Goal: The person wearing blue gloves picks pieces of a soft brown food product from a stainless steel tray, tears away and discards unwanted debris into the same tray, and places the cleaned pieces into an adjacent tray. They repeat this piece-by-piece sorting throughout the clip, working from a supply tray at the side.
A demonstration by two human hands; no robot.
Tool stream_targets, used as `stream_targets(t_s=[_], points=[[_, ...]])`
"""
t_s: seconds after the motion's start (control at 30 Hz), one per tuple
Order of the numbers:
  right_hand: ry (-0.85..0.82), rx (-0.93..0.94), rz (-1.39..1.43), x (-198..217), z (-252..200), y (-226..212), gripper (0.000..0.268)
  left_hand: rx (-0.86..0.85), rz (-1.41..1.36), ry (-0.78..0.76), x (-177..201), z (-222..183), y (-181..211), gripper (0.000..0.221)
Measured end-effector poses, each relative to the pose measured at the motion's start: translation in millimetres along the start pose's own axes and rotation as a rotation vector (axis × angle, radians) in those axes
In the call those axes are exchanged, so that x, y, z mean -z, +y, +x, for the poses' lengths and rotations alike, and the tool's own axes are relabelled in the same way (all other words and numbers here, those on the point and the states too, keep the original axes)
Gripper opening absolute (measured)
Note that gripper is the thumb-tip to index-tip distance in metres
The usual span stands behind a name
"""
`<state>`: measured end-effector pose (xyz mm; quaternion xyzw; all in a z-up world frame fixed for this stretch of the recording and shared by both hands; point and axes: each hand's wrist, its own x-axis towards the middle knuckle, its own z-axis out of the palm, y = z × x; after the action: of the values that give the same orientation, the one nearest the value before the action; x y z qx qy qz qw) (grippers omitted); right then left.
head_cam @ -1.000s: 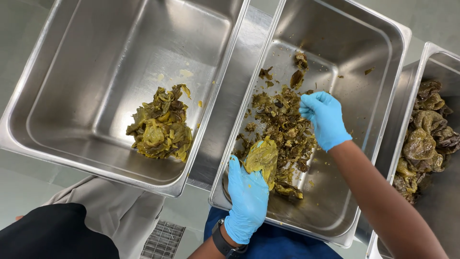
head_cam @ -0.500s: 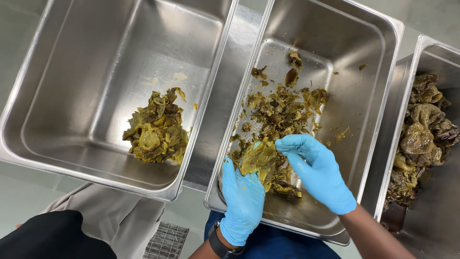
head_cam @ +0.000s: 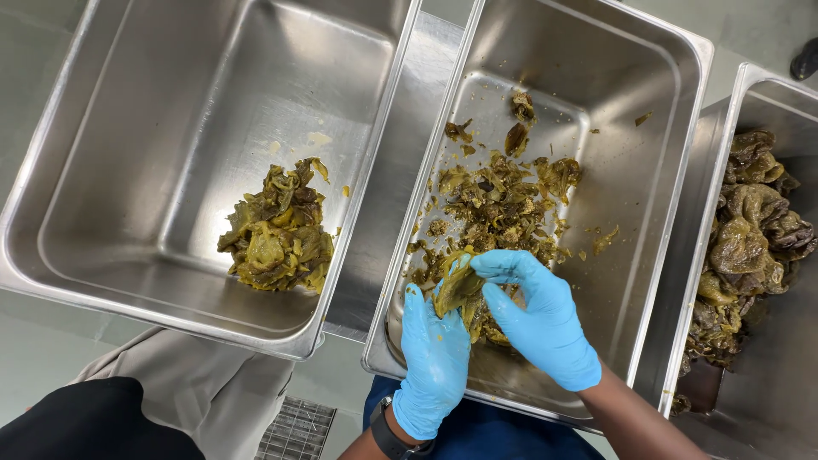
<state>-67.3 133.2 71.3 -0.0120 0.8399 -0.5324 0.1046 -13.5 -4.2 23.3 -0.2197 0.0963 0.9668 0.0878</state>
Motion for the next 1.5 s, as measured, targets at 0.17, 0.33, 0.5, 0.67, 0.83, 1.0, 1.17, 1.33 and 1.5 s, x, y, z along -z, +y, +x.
stream_targets(t_s=[0.17, 0.33, 0.5, 0.67, 0.83, 1.0, 1.17, 1.33, 1.5], points=[[-0.037, -0.016, 0.101, -12.8, -0.9, -2.4, 0.038, -0.063, 0.27, -0.032, 5.1, 1.9, -8.0, 0.064], [-0.083, -0.149, 0.332, -4.8, 11.1, -1.6, 0.04, -0.095, 0.328, -0.041, -4.5, 1.8, -8.6, 0.064], [-0.284, -0.363, 1.109, 19.2, 17.4, 3.6, 0.037, 0.039, 0.163, 0.061, -1.0, 6.8, -5.7, 0.063], [-0.297, -0.245, 1.143, 40.0, 25.7, 27.6, 0.03, 0.088, 0.007, 0.167, 9.6, 13.7, -8.6, 0.062], [-0.135, -0.259, 0.924, 52.1, 48.1, 42.7, 0.025, 0.056, -0.089, 0.148, 10.3, 13.4, -6.0, 0.06], [-0.081, -0.323, -0.045, 51.0, 38.2, 46.7, 0.039, 0.07, -0.11, 0.021, 1.4, 13.7, -0.3, 0.065], [-0.151, -0.454, 0.192, 40.1, 22.9, 33.4, 0.048, 0.177, -0.081, 0.052, 0.9, 7.5, 6.3, 0.062], [-0.239, -0.58, 0.727, 35.5, 6.8, 39.0, 0.054, 0.198, -0.076, 0.04, 3.9, 7.0, 6.4, 0.063], [-0.191, -0.542, 0.679, 35.8, 4.1, 52.8, 0.045, -0.234, 0.86, -0.124, 21.7, 0.0, -7.3, 0.056]])
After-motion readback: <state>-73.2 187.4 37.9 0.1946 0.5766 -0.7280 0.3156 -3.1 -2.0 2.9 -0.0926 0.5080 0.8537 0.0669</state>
